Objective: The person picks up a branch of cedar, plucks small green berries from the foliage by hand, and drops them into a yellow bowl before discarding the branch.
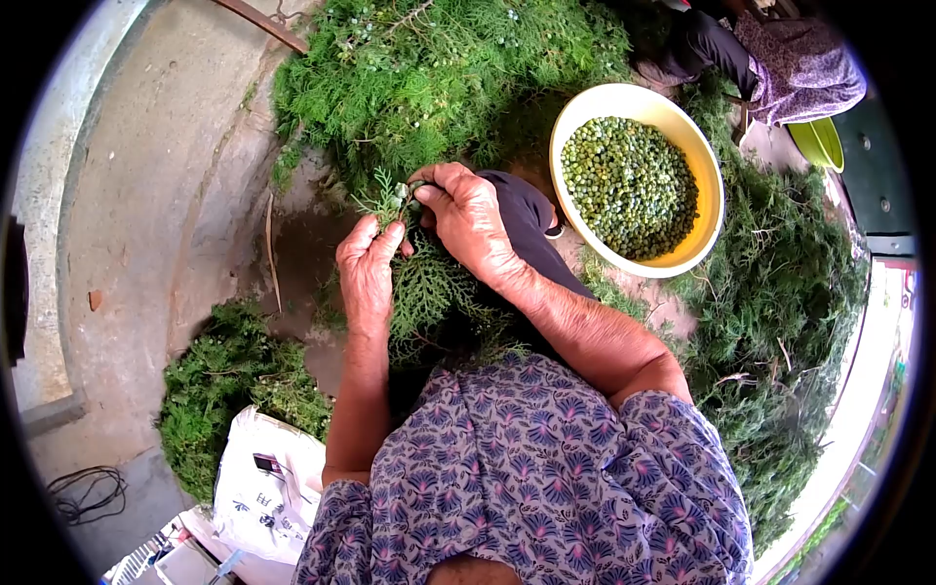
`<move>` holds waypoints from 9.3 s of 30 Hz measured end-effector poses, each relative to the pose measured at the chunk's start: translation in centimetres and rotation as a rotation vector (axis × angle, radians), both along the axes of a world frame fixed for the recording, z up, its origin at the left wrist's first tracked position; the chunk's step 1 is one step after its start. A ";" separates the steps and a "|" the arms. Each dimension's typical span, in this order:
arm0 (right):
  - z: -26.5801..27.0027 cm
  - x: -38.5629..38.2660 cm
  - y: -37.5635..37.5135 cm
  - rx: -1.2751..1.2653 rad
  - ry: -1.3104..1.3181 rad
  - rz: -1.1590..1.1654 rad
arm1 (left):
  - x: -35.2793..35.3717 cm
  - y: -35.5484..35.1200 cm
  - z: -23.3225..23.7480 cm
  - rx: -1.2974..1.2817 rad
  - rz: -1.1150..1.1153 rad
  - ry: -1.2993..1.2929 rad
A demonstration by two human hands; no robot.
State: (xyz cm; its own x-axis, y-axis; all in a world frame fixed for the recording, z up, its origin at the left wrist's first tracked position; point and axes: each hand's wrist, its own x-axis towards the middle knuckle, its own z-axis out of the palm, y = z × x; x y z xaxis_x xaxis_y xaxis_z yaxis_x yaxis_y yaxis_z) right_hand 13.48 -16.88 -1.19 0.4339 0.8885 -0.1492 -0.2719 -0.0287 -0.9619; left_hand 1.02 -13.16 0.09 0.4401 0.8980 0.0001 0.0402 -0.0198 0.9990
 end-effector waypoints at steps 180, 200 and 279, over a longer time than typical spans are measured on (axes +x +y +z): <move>3.3 2.4 20.0 0.029 0.683 0.413 | 0.6 18.6 1.0 -0.403 0.194 -0.630; 2.6 1.5 19.3 0.135 0.492 0.429 | 1.2 18.4 0.5 -0.220 0.481 -0.471; 0.7 -1.0 2.4 0.145 0.425 0.466 | -13.0 -0.5 7.5 -0.270 0.190 -0.374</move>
